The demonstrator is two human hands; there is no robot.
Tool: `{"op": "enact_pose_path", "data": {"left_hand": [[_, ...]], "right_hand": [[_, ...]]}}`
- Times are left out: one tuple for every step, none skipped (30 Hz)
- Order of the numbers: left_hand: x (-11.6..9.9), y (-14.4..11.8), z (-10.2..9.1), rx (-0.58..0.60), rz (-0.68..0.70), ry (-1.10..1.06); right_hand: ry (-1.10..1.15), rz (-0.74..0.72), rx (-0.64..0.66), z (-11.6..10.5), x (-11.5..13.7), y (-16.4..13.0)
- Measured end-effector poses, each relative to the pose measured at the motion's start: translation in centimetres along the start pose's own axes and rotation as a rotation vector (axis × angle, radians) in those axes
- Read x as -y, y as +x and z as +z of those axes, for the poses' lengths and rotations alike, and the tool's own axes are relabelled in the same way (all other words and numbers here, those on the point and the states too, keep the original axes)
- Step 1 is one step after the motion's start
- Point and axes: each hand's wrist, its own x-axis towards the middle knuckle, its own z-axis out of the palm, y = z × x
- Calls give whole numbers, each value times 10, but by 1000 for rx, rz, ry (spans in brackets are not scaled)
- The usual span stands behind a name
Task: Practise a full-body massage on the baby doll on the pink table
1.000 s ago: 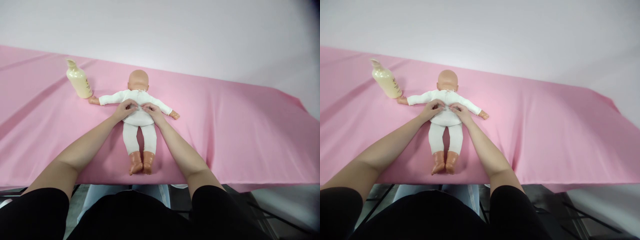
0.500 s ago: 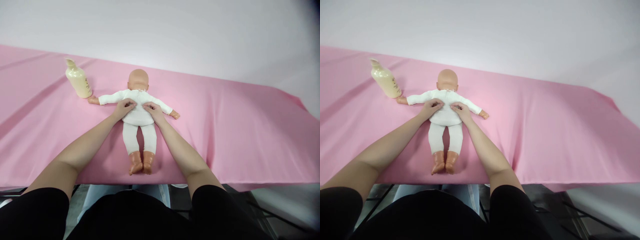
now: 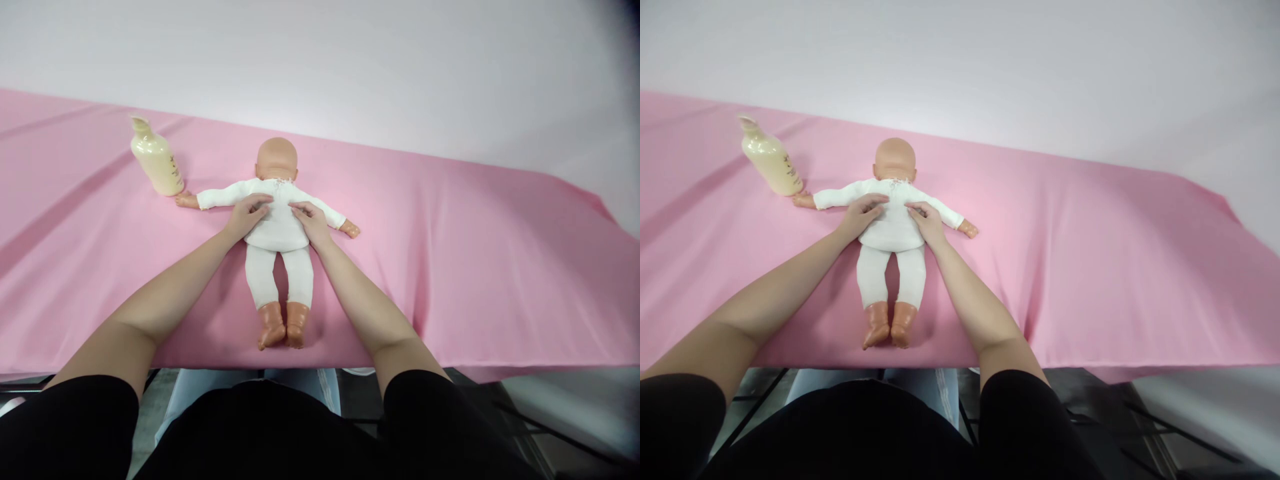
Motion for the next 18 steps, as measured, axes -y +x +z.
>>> {"op": "enact_pose_path", "data": {"left_hand": [[0,0,0,2,-3,-4],[1,0,0,4,-8,-9],[1,0,0,0,-14,-14],[2,0,0,-10,-20,-21],[3,-1,0,-25,-28,-28],[4,-1,0,-43,-36,-34],[5,-1,0,-58,-45,-39],[6,-1,0,-68,-55,-42],[7,-1,0,-70,-68,-43],[8,0,0,-68,-79,-44],[8,0,-1,-65,-87,-46],[8,0,-1,-62,-91,-48],[8,1,-1,-63,-92,-51],[8,1,0,-65,-92,-55],[8,1,0,-67,-94,-59],[7,1,0,-69,-97,-63],[5,1,0,-71,-102,-69],[3,1,0,-73,-108,-77]], "right_hand": [[0,-7,0,0,0,0],[-4,-17,-2,0,0,0],[-14,-28,-5,0,0,0],[-32,-40,-10,0,1,-1],[-54,-48,-15,0,2,-2],[-77,-51,-19,0,3,-3],[-94,-50,-23,-1,4,-4],[-105,-48,-25,-1,5,-4],[-110,-45,-25,-1,5,-5],[-110,-43,-23,-2,5,-5],[-107,-42,-19,-2,5,-4],[-101,-38,-12,-2,4,-4],[-91,-32,-5,-2,4,-4],[-76,-26,4,-2,4,-3],[-60,-21,10,-2,3,-3],[-45,-17,12,-2,3,-3],[-32,-10,14,-2,3,-3],[-23,3,14,-2,4,-3]]}}
